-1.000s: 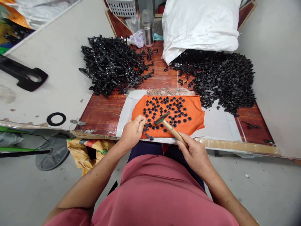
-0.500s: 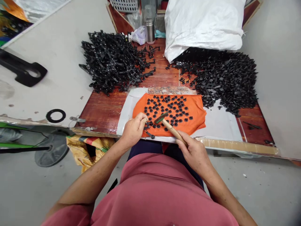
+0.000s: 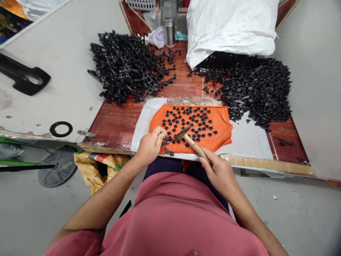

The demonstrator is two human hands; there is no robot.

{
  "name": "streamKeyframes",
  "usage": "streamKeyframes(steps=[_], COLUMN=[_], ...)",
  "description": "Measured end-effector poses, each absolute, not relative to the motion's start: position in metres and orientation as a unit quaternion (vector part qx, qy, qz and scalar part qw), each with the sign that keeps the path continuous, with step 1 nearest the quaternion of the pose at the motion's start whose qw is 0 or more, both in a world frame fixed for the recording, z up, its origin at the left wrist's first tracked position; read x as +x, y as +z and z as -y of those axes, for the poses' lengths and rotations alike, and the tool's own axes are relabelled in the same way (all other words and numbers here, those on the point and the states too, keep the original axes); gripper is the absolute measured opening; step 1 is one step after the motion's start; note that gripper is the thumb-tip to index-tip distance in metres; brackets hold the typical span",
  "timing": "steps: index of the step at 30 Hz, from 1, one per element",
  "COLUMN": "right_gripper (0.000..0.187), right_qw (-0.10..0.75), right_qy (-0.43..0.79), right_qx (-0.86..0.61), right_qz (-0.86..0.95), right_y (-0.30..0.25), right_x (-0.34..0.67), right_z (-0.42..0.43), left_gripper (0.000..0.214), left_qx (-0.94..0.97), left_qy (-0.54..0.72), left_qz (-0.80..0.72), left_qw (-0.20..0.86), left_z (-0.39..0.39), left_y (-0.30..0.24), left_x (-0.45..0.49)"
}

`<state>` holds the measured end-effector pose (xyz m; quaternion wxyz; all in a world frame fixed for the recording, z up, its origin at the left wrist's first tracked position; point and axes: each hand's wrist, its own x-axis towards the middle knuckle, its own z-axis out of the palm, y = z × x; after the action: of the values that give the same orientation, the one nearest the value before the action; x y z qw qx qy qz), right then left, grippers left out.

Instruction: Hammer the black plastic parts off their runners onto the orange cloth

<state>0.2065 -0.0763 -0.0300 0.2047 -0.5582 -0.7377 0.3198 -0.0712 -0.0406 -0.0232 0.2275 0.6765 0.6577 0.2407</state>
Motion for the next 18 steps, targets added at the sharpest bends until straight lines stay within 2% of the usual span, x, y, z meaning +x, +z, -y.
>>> streamKeyframes(steps=[6, 18], right_gripper=[0.039, 0.039], right_qw=[0.203, 0.196], right_qy=[0.321, 0.297], right_qx=[-0.559, -0.552], right_qz=[0.737, 0.754], right_y=[-0.0301, -0.0304], right_x=[0.2066, 0.2054], right_z=[0.0756, 0.0755], left_gripper=[0.024, 0.026], left_qx=[0.665, 0.677], left_qy=[0.263, 0.183], left_qz=[-0.655, -0.687], left_qw=[0.243, 0.192], left_z=[0.0419, 0.0402], left_y=[-0.0204, -0.0225], left_x=[-0.0710, -0.0703])
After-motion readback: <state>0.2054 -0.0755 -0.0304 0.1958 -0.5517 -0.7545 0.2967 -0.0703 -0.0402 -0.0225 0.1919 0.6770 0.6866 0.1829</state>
